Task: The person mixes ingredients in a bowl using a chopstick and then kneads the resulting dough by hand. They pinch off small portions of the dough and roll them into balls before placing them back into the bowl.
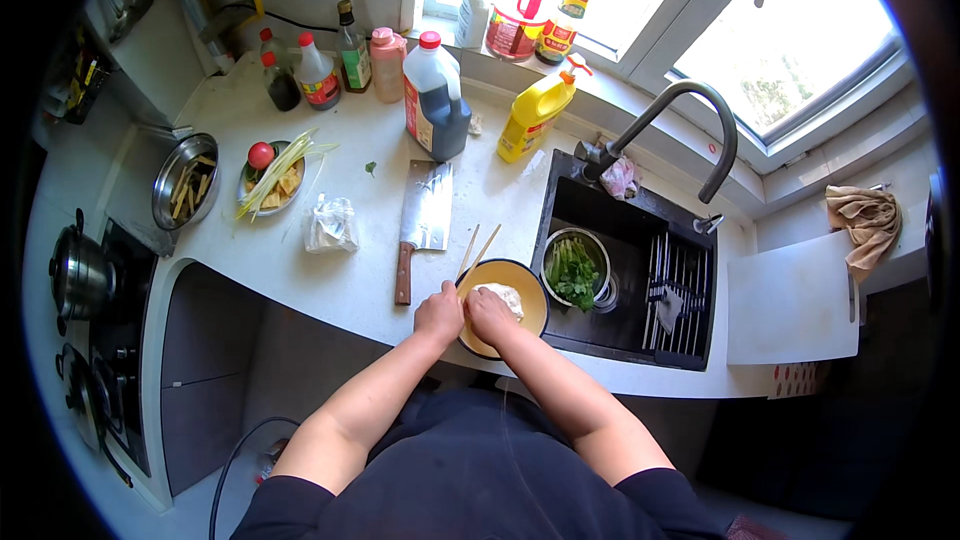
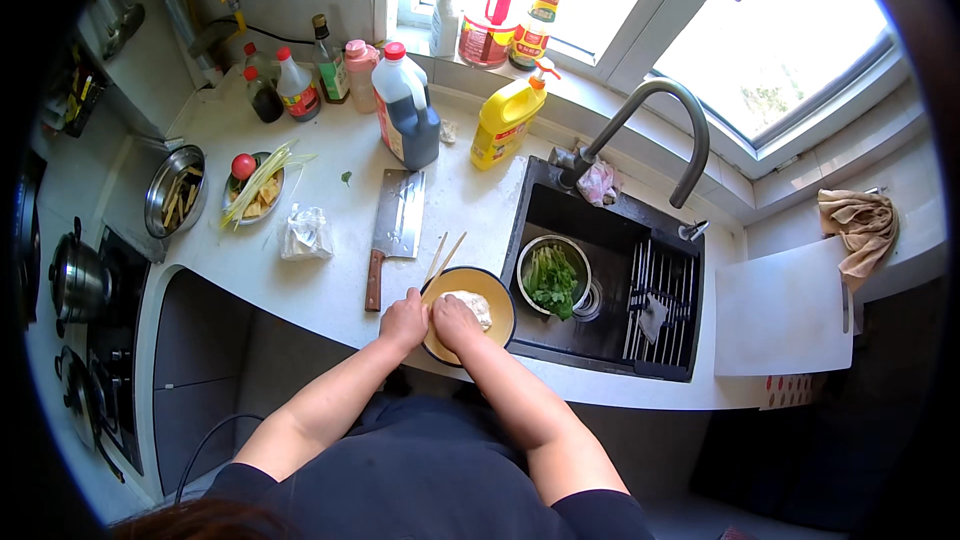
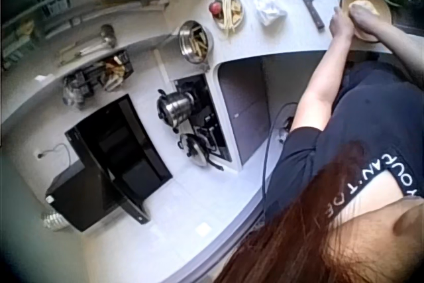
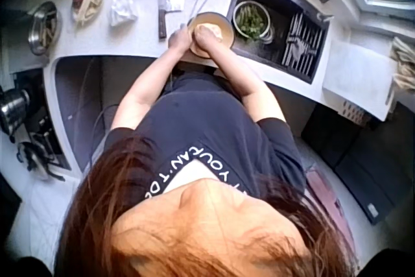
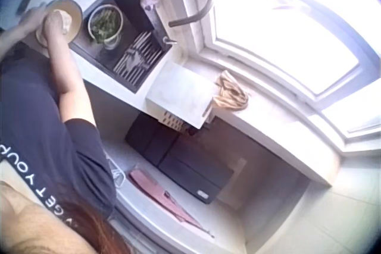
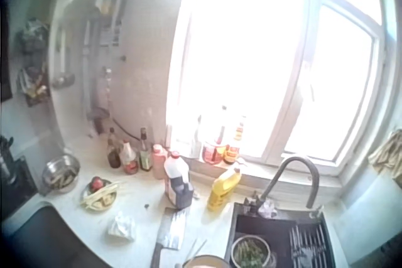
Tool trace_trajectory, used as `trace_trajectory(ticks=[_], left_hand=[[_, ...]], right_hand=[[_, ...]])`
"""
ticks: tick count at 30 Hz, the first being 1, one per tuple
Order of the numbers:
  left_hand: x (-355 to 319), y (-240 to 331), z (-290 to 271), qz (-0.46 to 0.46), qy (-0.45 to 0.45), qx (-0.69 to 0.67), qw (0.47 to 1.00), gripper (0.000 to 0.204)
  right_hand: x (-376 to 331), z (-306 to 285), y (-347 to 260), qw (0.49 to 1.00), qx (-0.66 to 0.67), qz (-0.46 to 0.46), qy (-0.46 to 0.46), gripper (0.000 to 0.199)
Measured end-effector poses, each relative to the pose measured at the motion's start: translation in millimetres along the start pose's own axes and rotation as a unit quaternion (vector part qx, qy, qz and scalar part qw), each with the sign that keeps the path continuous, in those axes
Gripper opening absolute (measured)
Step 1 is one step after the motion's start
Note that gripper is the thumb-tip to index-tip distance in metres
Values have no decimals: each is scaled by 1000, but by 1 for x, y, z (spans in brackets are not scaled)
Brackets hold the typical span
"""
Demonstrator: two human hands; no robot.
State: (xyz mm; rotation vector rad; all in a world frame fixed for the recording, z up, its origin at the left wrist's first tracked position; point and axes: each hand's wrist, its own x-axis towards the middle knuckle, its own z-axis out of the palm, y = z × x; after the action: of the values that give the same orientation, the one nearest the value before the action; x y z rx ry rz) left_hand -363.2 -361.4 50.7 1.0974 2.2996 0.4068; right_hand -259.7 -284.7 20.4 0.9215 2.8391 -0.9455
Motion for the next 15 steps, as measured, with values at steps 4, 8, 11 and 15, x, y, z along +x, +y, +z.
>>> trace_trajectory(ticks=[4, 8, 11, 15], left_hand=[[2, 1, 1, 5, 8, 9, 1000, 23], [0, 4, -3, -7, -4, 10, 1000, 23], [1, 6, -7, -5, -7, 12, 1000, 23], [1, 5, -3, -10, -11, 17, 1000, 23]], right_hand=[[-4, -29, 4, 992, 96, -48, -66, 20], [-28, -49, 21, 939, 303, 95, 129, 28], [-29, -42, 33, 938, 148, 211, 232, 25], [-26, -26, 43, 914, 183, 350, 90, 23]])
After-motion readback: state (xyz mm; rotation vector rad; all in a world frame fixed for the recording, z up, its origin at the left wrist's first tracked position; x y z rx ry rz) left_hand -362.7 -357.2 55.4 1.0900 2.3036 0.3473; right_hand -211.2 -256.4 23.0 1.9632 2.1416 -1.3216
